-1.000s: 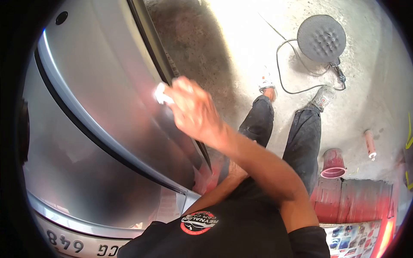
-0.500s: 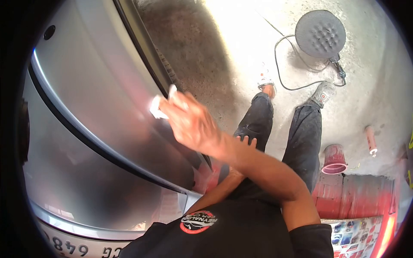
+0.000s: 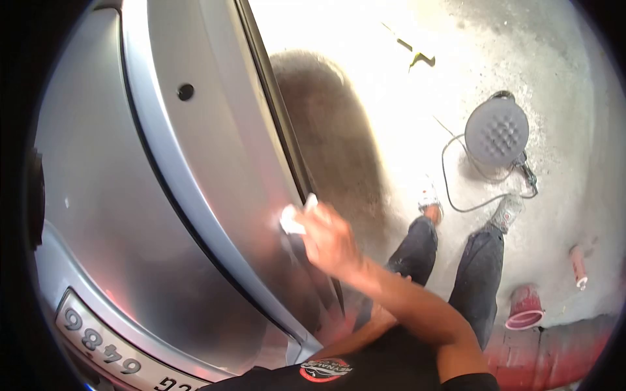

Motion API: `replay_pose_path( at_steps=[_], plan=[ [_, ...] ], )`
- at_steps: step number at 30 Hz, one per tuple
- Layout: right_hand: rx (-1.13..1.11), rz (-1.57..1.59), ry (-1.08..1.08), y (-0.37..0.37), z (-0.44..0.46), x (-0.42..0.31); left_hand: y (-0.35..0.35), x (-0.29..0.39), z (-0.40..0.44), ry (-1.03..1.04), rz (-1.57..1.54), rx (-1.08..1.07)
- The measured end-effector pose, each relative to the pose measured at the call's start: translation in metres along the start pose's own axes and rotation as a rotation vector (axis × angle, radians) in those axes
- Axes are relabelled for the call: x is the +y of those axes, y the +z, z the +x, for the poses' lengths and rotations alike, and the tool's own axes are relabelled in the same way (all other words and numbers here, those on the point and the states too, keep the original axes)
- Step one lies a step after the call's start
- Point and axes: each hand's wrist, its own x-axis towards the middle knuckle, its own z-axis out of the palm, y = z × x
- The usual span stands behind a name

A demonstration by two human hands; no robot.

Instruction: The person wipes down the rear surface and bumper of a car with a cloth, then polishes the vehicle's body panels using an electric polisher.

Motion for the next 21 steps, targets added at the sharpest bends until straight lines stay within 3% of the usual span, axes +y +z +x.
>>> replay_pose_path(
  at_steps=[3, 6, 9, 11, 13, 16, 21],
  plan=[
    [0.083, 0.034, -0.102, -0.011, 0.099, -0.007, -0.041, 0.029, 0.017, -0.189, 0.144, -0.36],
    [0.166, 0.011, -0.069, -0.012, 0.082, -0.008, -0.032, 0.031, 0.01, -0.134, 0.221, -0.332],
    [0.037, 0.031, 0.095, -0.015, 0.037, -0.011, -0.013, 0.022, 0.004, -0.09, 0.266, -0.32],
    [-0.032, 0.079, 0.176, -0.016, -0.017, -0.01, 0.005, 0.02, 0.003, -0.037, 0.319, -0.219],
    [-0.258, 0.059, 0.188, -0.024, -0.067, 0.004, 0.021, 0.02, -0.002, 0.028, 0.37, -0.046],
    [-0.094, 0.206, 0.477, -0.038, -0.113, 0.013, 0.022, 0.032, 0.001, -0.032, 0.403, -0.129],
    [0.01, 0.167, 0.527, -0.077, -0.108, 0.033, -0.003, 0.07, 0.004, -0.145, 0.331, -0.287]
  ],
)
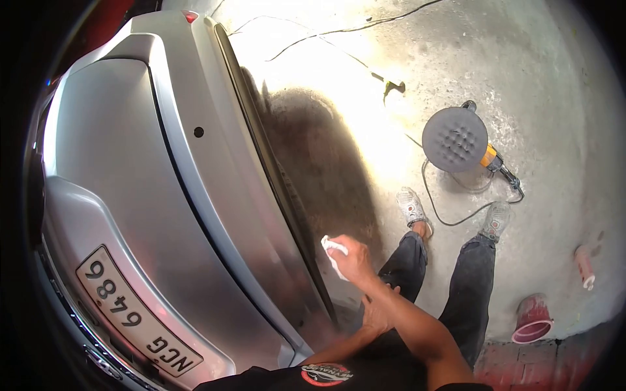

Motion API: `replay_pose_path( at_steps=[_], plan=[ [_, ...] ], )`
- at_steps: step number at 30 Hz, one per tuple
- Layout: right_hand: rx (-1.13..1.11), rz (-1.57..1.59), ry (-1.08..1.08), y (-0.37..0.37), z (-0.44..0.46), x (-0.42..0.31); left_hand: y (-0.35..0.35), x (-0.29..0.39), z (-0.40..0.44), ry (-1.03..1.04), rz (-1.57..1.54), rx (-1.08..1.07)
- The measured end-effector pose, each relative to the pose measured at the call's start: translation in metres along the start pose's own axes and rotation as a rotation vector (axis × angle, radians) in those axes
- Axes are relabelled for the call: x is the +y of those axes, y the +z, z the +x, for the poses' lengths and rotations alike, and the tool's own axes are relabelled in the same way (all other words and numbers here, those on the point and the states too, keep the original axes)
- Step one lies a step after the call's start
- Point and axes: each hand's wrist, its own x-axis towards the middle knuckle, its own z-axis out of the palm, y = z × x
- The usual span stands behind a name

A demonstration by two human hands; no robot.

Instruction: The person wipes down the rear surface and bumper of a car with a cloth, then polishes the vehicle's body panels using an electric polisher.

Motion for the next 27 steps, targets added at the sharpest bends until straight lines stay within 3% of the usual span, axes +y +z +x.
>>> replay_pose_path(
  at_steps=[6, 8, 12, 15, 27],
  plan=[
    [0.043, 0.205, 0.17, -0.022, 0.001, 0.009, 0.004, 0.008, -0.003, -0.003, -0.029, 0.136],
    [-0.054, 0.255, 0.315, -0.027, -0.01, -0.006, 0.005, 0.011, -0.004, -0.026, -0.066, 0.084],
    [-0.05, 0.285, 0.252, -0.019, -0.025, 0.013, 0.012, 0.013, -0.005, -0.047, -0.112, 0.114],
    [-0.045, 0.336, 0.364, -0.028, -0.047, 0.011, 0.018, 0.017, -0.014, -0.083, -0.178, 0.082],
    [-0.031, 0.309, 0.48, -0.144, -0.111, 0.006, 0.081, 0.08, -0.055, -0.124, -0.543, 0.196]
  ],
)
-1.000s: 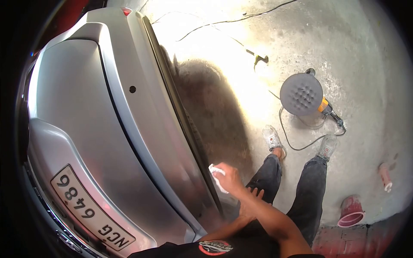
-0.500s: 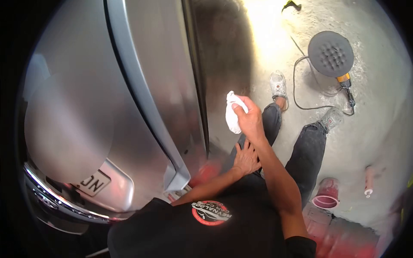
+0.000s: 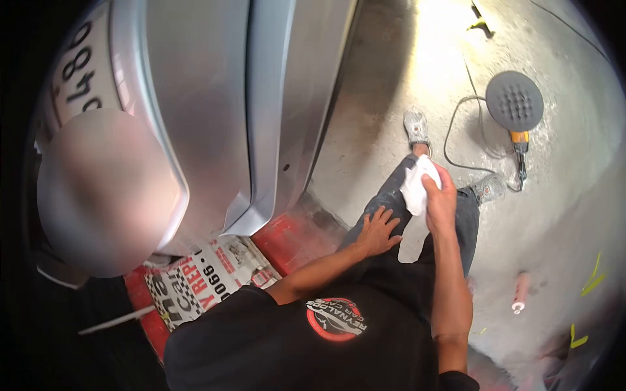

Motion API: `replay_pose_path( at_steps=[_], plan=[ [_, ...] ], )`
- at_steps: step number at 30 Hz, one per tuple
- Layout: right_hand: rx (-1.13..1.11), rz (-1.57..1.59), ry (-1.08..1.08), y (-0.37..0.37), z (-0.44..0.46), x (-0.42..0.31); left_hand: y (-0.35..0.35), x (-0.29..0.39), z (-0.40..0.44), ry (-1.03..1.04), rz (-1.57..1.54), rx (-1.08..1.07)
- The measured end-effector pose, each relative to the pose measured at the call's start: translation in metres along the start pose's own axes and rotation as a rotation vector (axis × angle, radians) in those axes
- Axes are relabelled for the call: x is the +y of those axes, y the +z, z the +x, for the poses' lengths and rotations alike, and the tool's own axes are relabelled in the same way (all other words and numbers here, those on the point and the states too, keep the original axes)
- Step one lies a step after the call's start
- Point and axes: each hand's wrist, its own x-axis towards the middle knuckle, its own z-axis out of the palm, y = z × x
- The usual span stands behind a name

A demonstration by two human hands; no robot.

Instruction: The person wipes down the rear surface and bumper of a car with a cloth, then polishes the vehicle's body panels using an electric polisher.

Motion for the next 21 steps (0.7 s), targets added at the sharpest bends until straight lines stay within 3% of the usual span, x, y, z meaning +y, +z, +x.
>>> replay_pose_path(
  at_steps=[6, 9, 12, 18, 21],
  plan=[
    [0.038, 0.022, 0.053, 0.001, -0.015, -0.013, -0.016, -0.015, -0.03, -0.095, -0.077, -0.015],
    [-0.035, 0.095, 0.004, 0.027, -0.009, 0.005, -0.008, -0.033, -0.046, -0.312, -0.065, -0.171],
    [-0.062, -0.024, -0.072, 0.063, 0.003, 0.035, 0.02, -0.072, -0.057, -0.303, 0.008, -0.294],
    [-0.129, -0.069, -0.305, 0.178, 0.021, 0.089, 0.034, -0.127, -0.059, -0.254, -0.01, -0.257],
    [-0.088, -0.367, -0.742, 0.222, 0.019, 0.112, 0.055, -0.168, -0.063, -0.125, -0.161, -0.185]
  ],
)
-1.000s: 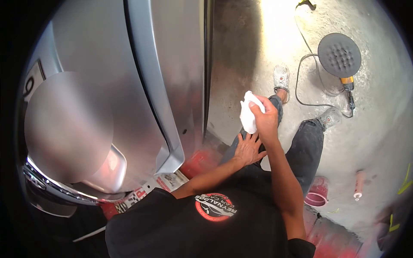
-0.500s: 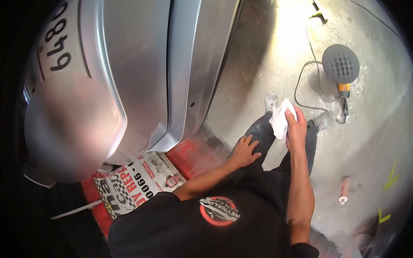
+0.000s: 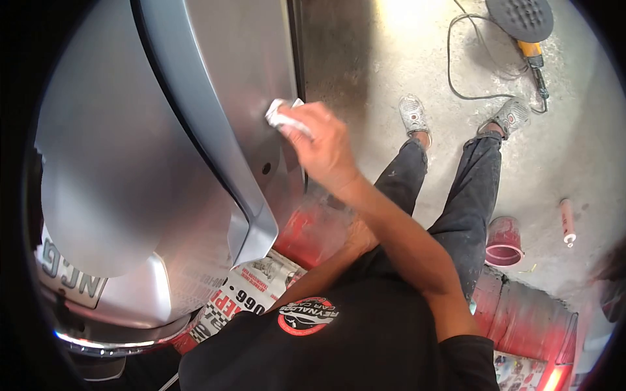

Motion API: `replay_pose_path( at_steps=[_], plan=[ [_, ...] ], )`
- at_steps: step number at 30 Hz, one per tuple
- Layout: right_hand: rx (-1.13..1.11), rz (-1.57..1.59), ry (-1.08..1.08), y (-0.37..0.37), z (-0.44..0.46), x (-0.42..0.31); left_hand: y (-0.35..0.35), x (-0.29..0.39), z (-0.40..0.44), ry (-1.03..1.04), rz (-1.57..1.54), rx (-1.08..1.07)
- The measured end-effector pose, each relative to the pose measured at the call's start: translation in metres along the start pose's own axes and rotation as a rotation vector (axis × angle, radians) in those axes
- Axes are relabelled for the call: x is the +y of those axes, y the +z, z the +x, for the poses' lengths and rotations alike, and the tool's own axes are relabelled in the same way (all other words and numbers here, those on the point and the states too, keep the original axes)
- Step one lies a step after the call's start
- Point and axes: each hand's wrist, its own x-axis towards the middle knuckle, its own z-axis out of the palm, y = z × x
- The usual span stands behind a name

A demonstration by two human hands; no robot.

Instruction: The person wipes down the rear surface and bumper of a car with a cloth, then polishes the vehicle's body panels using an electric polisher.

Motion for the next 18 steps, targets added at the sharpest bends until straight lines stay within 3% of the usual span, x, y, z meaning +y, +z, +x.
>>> replay_pose_path(
  at_steps=[1, 4, 6, 10, 15, 18],
  plan=[
    [-0.003, -0.033, -0.019, 0.017, -0.016, 0.004, 0.005, -0.012, 0.003, 0.078, -0.069, 0.036],
    [0.028, 0.024, 0.039, 0.049, -0.068, 0.021, 0.015, -0.031, 0.009, 0.011, 0.267, 0.107],
    [0.022, 0.075, 0.105, 0.057, -0.084, 0.024, 0.012, -0.047, 0.009, 0.078, 0.12, 0.141],
    [0.07, 0.003, -0.194, 0.052, -0.017, -0.029, 0.023, -0.067, 0.011, 0.27, -0.062, 0.3],
    [0.02, 0.015, 0.007, 0.06, -0.083, 0.02, 0.007, -0.057, 0.008, 0.181, 0.186, 0.209],
    [0.244, -0.087, -0.229, 0.052, -0.001, 0.003, 0.02, -0.071, 0.018, 0.254, -0.106, 0.168]
  ],
)
